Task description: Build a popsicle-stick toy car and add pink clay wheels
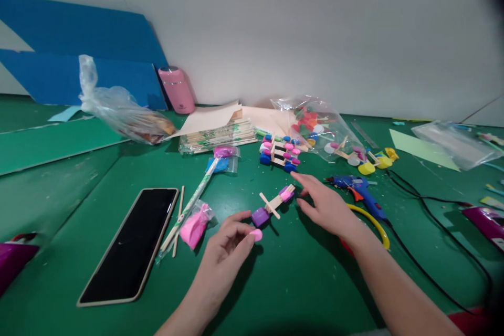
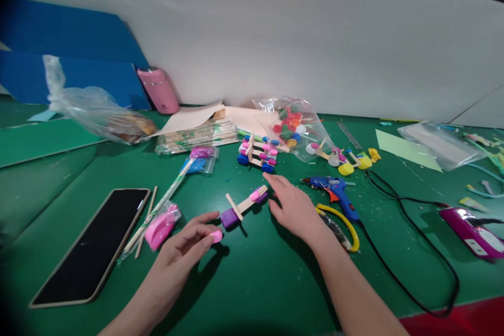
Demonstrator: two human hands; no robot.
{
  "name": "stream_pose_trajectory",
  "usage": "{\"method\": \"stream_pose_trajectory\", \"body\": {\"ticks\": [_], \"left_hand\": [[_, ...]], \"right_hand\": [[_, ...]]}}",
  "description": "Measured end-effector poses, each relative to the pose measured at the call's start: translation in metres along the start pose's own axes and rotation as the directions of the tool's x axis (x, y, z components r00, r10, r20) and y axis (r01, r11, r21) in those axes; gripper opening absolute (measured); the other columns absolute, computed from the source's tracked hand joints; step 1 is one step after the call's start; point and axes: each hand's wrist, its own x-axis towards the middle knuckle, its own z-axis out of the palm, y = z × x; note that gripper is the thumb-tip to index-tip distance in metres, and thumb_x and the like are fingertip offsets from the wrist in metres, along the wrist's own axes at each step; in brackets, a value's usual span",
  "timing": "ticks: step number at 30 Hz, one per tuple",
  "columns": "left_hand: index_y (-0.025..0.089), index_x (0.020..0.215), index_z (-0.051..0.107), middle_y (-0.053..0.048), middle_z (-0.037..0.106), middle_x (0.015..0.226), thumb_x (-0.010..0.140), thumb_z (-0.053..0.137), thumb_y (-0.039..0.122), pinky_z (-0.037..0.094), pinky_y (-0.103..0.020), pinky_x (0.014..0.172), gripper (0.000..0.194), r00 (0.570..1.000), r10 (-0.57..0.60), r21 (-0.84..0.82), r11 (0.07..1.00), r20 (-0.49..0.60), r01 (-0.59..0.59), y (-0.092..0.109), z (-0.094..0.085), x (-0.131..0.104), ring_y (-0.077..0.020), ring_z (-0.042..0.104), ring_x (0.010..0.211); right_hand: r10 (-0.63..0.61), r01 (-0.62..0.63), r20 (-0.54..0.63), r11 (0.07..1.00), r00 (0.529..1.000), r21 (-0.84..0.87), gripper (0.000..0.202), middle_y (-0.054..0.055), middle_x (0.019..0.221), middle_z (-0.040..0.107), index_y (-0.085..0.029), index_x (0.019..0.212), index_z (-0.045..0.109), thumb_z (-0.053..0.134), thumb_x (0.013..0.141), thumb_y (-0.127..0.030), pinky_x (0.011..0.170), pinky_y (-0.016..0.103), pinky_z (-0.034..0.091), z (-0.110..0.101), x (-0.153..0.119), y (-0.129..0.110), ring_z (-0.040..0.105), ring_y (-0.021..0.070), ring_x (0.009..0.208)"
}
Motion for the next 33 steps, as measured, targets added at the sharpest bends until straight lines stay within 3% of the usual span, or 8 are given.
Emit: {"method": "stream_pose_trajectory", "body": {"ticks": [3, 6, 9, 11, 17, 23, 31, 33], "left_hand": [[0.018, 0.067, 0.064, -0.007, 0.057, 0.104, 0.073, 0.062, 0.028, 0.041, -0.028, 0.079, 0.011, 0.998, 0.031, 0.021, 0.999, -0.049, -0.030, 0.001, -0.002, 0.002, -0.0213, 0.050, 0.100], [0.018, 0.067, 0.063, -0.005, 0.058, 0.097, 0.072, 0.062, 0.027, 0.042, -0.024, 0.073, 0.010, 0.996, 0.079, 0.009, 0.997, -0.049, -0.079, 0.002, -0.003, 0.008, -0.0181, 0.052, 0.090], [0.019, 0.068, 0.063, -0.004, 0.058, 0.093, 0.072, 0.062, 0.025, 0.042, -0.023, 0.070, 0.007, 0.993, 0.116, -0.008, 0.993, -0.017, -0.116, 0.000, -0.002, 0.015, -0.0166, 0.052, 0.086], [0.019, 0.069, 0.063, -0.003, 0.058, 0.089, 0.073, 0.062, 0.023, 0.042, -0.023, 0.069, 0.006, 0.992, 0.129, -0.027, 0.991, 0.006, -0.128, -0.003, -0.002, 0.019, -0.0160, 0.052, 0.083], [0.018, 0.070, 0.061, 0.000, 0.056, 0.072, 0.076, 0.059, 0.023, 0.039, -0.024, 0.063, 0.008, 0.990, 0.106, -0.056, 0.993, 0.092, -0.101, -0.008, -0.007, 0.019, -0.0132, 0.050, 0.065], [0.017, 0.070, 0.061, 0.001, 0.054, 0.068, 0.076, 0.059, 0.025, 0.037, -0.024, 0.061, 0.011, 0.990, 0.096, -0.062, 0.994, 0.108, -0.090, -0.009, -0.010, 0.017, -0.0126, 0.048, 0.062], [0.017, 0.070, 0.058, 0.000, 0.053, 0.070, 0.079, 0.055, 0.027, 0.039, -0.024, 0.062, 0.013, 0.971, 0.078, 0.028, 0.996, 0.224, -0.086, -0.008, -0.011, 0.014, -0.0132, 0.049, 0.066], [0.017, 0.069, 0.057, -0.001, 0.053, 0.070, 0.078, 0.055, 0.026, 0.039, -0.025, 0.061, 0.014, 0.957, 0.135, 0.080, 0.984, 0.256, -0.160, -0.008, -0.009, 0.013, -0.0141, 0.049, 0.067]], "right_hand": [[0.187, -0.182, -0.171, 0.982, 0.967, 0.040, 0.041, 0.007, 0.110, 0.057, -0.022, 0.123, 0.043, 0.045, 0.081, -0.023, 0.068, 0.031, 0.051, -0.013, -0.026, 0.018, 0.061, 0.0172, 0.081], [0.435, -0.477, -0.392, 0.879, 0.810, -0.010, 0.033, 0.006, 0.097, 0.061, -0.021, 0.110, 0.052, 0.048, 0.079, -0.034, 0.070, 0.032, 0.049, -0.024, -0.060, 0.050, 0.060, 0.0195, 0.082], [0.535, -0.621, -0.466, 0.783, 0.705, -0.041, 0.040, 0.015, 0.097, 0.058, -0.013, 0.103, 0.054, 0.052, 0.072, -0.039, 0.072, 0.040, 0.046, -0.030, -0.086, 0.080, 0.056, 0.0276, 0.088], [0.584, -0.664, -0.436, 0.747, 0.685, -0.043, 0.043, 0.016, 0.096, 0.057, -0.011, 0.101, 0.054, 0.054, 0.068, -0.039, 0.072, 0.041, 0.045, -0.030, -0.093, 0.094, 0.056, 0.0288, 0.087], [0.666, -0.685, -0.252, 0.728, 0.702, 0.013, 0.035, 0.009, 0.086, 0.062, -0.015, 0.094, 0.055, 0.056, 0.064, -0.033, 0.068, 0.033, 0.046, -0.027, -0.081, 0.114, 0.060, 0.0228, 0.077], [0.712, -0.710, -0.218, 0.697, 0.668, 0.103, 0.024, 0.004, 0.070, 0.063, -0.018, 0.079, 0.061, 0.058, 0.060, -0.031, 0.060, 0.036, 0.042, -0.034, -0.076, 0.122, 0.058, 0.0230, 0.063], [0.746, -0.619, -0.089, 0.607, 0.660, 0.498, 0.022, 0.006, 0.069, 0.065, -0.020, 0.086, 0.059, 0.053, 0.074, -0.037, 0.050, 0.024, 0.047, -0.052, -0.103, 0.080, 0.062, 0.0171, 0.058], [0.811, -0.581, -0.036, 0.448, 0.584, 0.680, 0.025, 0.005, 0.072, 0.066, -0.020, 0.084, 0.059, 0.063, 0.067, -0.038, 0.050, 0.021, 0.048, -0.053, -0.109, 0.062, 0.063, 0.0167, 0.061]]}}
